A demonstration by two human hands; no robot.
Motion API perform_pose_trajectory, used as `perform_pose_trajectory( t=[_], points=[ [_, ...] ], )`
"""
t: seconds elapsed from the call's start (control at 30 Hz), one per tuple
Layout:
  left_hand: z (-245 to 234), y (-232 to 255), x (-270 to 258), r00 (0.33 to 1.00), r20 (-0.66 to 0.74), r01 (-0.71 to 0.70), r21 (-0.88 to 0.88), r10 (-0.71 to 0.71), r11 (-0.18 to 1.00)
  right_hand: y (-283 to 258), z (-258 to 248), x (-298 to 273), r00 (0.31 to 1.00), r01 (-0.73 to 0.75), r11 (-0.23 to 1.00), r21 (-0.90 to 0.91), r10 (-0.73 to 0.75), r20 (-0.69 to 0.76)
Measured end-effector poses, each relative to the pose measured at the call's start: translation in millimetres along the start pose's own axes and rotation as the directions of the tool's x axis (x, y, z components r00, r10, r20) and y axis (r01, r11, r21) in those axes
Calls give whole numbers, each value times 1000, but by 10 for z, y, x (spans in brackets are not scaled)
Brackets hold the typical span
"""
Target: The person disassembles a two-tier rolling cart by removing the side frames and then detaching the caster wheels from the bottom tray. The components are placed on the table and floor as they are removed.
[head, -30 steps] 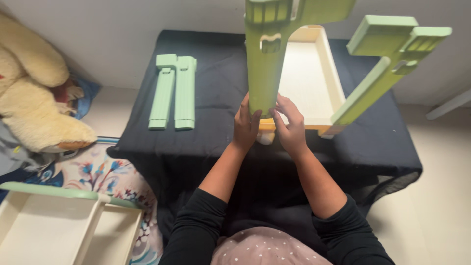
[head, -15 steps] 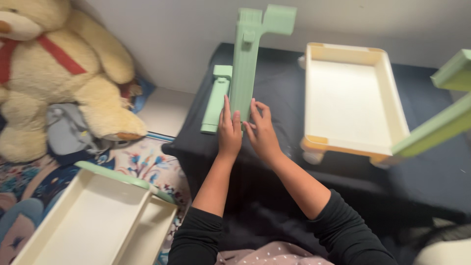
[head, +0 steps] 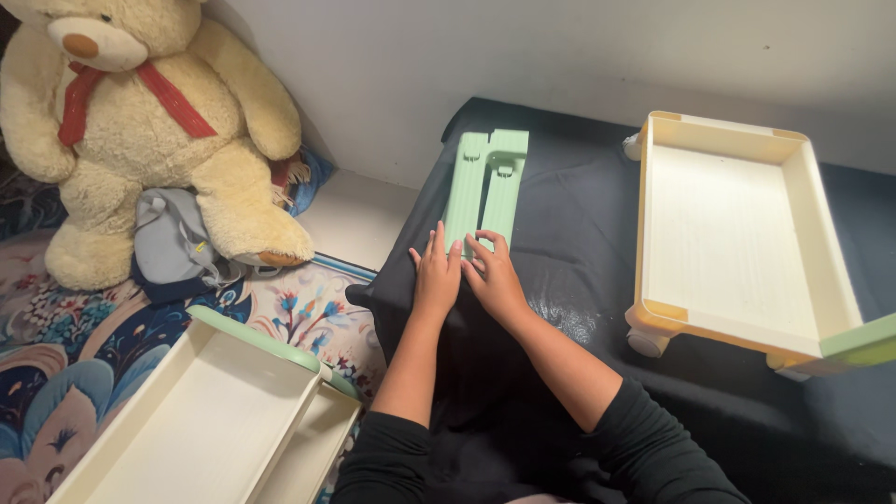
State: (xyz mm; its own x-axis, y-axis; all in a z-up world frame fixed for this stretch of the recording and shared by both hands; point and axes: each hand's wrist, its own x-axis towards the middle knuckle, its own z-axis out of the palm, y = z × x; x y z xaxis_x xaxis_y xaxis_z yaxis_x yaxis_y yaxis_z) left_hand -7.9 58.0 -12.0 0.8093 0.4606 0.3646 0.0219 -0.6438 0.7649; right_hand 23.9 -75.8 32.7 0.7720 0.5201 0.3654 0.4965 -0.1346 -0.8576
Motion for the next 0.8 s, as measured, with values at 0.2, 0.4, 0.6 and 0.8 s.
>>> perform_pose_trajectory(
  t=[0.2, 0.4, 0.6, 0.8],
  points=[
    [-102, 146, -34, 995, -8, 101, -19, -101, 995, -142, -81, -75, 998, 13, 997, -80, -8, 62],
    [-201, 295, -29, 993, -53, 106, -30, -107, 994, -186, -152, -67, 991, -42, 995, -95, 54, 124],
    [-184, 301, -24, 990, -86, 111, -26, -113, 993, -126, -151, -106, 989, 93, 989, -113, -78, 127],
    [-194, 336, -40, 981, -168, -84, 81, 96, 993, -261, -234, -116, 983, 181, 969, -166, -172, 69]
  ],
)
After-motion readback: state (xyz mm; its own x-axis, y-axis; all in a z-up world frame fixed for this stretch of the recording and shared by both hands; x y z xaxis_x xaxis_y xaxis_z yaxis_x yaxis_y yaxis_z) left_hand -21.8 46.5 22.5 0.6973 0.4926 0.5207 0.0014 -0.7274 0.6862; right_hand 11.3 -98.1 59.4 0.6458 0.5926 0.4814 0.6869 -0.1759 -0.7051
